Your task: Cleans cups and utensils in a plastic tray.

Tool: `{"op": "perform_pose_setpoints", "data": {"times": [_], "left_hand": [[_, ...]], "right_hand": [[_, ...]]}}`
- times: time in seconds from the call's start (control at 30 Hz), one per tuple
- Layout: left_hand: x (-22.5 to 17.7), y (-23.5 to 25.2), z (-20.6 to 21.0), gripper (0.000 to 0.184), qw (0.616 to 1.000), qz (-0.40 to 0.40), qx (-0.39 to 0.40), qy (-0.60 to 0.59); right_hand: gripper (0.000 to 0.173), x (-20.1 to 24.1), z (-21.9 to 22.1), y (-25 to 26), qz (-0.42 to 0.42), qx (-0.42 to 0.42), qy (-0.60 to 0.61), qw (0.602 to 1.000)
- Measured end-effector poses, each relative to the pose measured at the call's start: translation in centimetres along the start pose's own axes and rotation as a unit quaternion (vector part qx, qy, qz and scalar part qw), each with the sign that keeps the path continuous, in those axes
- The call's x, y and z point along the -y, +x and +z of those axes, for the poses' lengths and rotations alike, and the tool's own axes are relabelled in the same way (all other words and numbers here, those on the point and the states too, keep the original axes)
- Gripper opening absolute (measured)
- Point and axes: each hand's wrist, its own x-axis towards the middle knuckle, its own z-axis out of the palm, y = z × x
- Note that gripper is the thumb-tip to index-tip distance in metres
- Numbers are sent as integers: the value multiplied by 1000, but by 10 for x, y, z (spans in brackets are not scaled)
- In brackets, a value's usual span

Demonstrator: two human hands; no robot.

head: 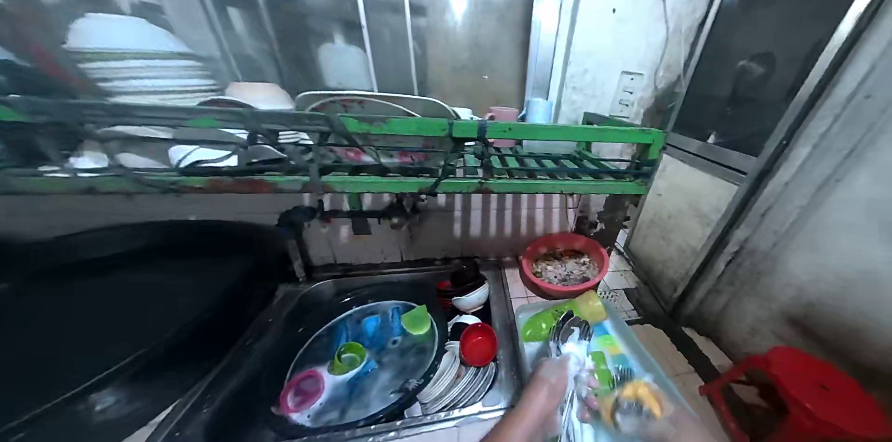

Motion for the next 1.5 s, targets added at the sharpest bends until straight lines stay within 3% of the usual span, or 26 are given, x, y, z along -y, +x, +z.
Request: {"op": "perform_pose_setpoints", "data": {"times": [0.07,0.1,0.23,0.33,0.4,0.47,0.6,0.77,0.87,0.97,1.03,1.13,1.2,1.3,1.37,1.4,1.5], "left_hand": [[6,-6,10,35,998,-16,16,54],[9,-9,14,35,997,-24,29,72],[15,-7,23,24,996,-35,45,65],[13,-6,28,18,997,-21,-12,69],[10,-12,35,11,991,-5,-46,125],[10,-17,39,19,982,-7,-60,178],[15,-18,46,20,984,-24,-74,161],[8,-21,44,19,978,-15,-87,191],[17,-17,41,13,986,-12,-87,139],[16,-15,39,11,993,-4,-84,79],[13,-16,37,10,995,-13,-81,63],[14,-15,42,10,993,-33,-71,90],[16,-16,43,14,985,-39,-61,154],[18,-20,38,19,966,-27,-63,250],[22,-15,39,16,961,-15,-84,262],[23,-12,42,14,961,-7,-96,259],[22,-8,48,12,965,7,-106,240]], "right_hand": [[71,22,-15,-8,-28,-31,195,980],[72,32,-17,-9,-42,-39,237,970],[58,45,-20,-2,-25,-154,204,966],[63,33,-5,-1,-40,-203,270,941],[72,32,8,-6,-16,-160,245,956],[76,30,7,0,11,-151,160,975],[70,31,2,8,-19,-249,83,965],[63,28,5,1,-40,-128,60,989],[63,27,-13,15,-53,-181,33,982],[64,26,-26,27,-37,-276,205,938],[56,22,-24,28,-38,-257,312,914],[68,17,-8,22,-11,-149,242,959],[66,21,-10,21,11,-158,180,971],[47,15,-32,27,-5,-282,316,906],[43,12,-34,30,-26,-298,444,844],[45,13,-26,29,-17,-286,467,837],[61,26,9,15,40,-212,361,907]]}}
